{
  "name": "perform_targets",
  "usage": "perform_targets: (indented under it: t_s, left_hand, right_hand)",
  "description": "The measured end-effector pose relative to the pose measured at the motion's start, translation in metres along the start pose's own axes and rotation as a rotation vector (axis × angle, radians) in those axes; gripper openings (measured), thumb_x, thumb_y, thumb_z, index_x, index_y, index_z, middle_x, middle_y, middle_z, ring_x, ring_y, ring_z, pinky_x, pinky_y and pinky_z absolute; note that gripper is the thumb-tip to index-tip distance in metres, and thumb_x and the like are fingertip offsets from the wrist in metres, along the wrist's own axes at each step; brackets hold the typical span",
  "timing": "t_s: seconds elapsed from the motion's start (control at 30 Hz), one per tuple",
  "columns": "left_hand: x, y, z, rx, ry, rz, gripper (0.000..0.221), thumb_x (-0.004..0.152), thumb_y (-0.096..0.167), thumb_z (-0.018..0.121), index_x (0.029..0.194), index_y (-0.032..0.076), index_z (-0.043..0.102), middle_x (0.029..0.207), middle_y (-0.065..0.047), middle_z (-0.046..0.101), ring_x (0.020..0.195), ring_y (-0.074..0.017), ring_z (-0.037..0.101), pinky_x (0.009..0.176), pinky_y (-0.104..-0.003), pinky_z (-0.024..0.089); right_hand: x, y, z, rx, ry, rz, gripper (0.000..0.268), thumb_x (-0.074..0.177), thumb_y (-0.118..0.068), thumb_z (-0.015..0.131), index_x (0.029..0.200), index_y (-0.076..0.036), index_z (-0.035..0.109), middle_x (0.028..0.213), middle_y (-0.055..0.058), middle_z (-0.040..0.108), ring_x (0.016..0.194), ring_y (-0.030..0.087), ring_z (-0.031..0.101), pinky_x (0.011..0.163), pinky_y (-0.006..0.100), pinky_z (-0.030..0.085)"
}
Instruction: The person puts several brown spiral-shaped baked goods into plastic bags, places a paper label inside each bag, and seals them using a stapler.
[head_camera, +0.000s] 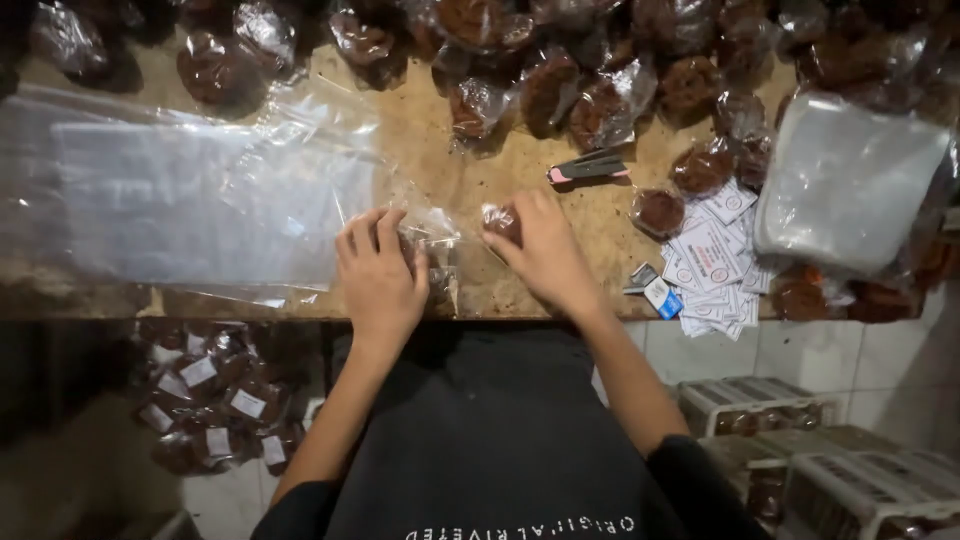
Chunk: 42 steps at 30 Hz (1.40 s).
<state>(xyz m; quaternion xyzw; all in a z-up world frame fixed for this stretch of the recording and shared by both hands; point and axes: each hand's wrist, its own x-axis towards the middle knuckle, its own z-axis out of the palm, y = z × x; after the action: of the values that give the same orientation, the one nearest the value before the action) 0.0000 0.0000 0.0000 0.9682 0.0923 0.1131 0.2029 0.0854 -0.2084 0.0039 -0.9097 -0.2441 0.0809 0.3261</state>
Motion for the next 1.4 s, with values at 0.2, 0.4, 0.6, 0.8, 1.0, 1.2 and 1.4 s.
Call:
perform_targets:
  t_s: [0.2,0.4,0.6,0.8,1.0,1.2,1.4]
  left_hand:
    - [-0.003,-0.004,0.008,0.009,0.0,-0.04,0.054,0.079,0.023,0.077,0.129,0.016,0.057,0.123,-0.009,0.053,0.119,-0.0365,0.049,0.094,-0.049,0.045]
    - [-0.001,-0.001,0.006,0.034,0.001,-0.07,0.048,0.084,0.024,0.072,0.129,0.017,0.057,0.126,-0.009,0.053,0.121,-0.0362,0.049,0.095,-0.048,0.045]
    - [0.011,0.003,-0.006,0.126,0.077,-0.041,0.055,0.084,0.011,0.074,0.135,0.014,0.056,0.147,-0.014,0.047,0.14,-0.0425,0.038,0.108,-0.055,0.033]
    - [0.017,0.002,-0.01,-0.065,-0.03,-0.004,0.037,0.106,0.033,0.048,0.139,0.017,0.055,0.154,-0.009,0.046,0.149,-0.0355,0.03,0.115,-0.06,0.015]
    - [0.011,0.029,-0.01,-0.104,-0.166,0.001,0.043,0.106,0.038,0.041,0.148,0.038,0.048,0.155,0.002,0.041,0.142,-0.0402,0.028,0.107,-0.068,0.013]
    - [0.008,0.032,-0.005,-0.081,-0.082,0.142,0.048,0.106,0.048,0.038,0.153,0.038,0.045,0.163,0.006,0.036,0.152,-0.0457,0.017,0.106,-0.072,0.012]
    - [0.008,0.026,0.018,0.037,0.161,0.222,0.068,0.074,0.032,0.08,0.139,0.038,0.062,0.149,0.012,0.056,0.142,-0.0429,0.041,0.104,-0.072,0.025]
  right_hand:
    - [0.086,-0.044,-0.009,0.255,0.218,0.229,0.061,0.094,-0.055,0.071,0.123,-0.003,0.058,0.131,0.022,0.049,0.121,0.045,0.044,0.108,0.051,0.033]
    - [0.106,-0.048,0.062,-0.271,0.273,-0.074,0.061,0.082,-0.029,0.082,0.13,-0.007,0.051,0.117,0.026,0.044,0.104,0.051,0.054,0.091,0.055,0.051]
    - [0.079,-0.02,0.054,-0.163,0.282,-0.231,0.063,0.094,-0.039,0.077,0.135,0.001,0.051,0.117,0.025,0.058,0.111,0.042,0.057,0.102,0.048,0.046]
    - [0.007,-0.019,-0.006,0.409,-0.119,0.047,0.051,0.074,-0.003,0.065,0.125,-0.003,0.063,0.115,0.021,0.063,0.113,0.039,0.059,0.102,0.051,0.043]
    - [-0.003,-0.016,0.075,0.951,0.189,0.445,0.066,0.087,-0.005,0.077,0.145,0.0,0.046,0.135,0.024,0.059,0.12,0.03,0.063,0.104,0.039,0.053]
    - [-0.004,-0.021,0.039,0.47,-0.109,0.284,0.052,0.105,-0.026,0.05,0.153,-0.009,0.045,0.148,0.022,0.031,0.139,0.046,0.033,0.119,0.058,0.024]
    - [0.02,-0.024,0.024,0.124,0.255,0.135,0.045,0.084,-0.005,0.078,0.126,-0.002,0.062,0.11,0.022,0.066,0.1,0.04,0.068,0.081,0.042,0.06]
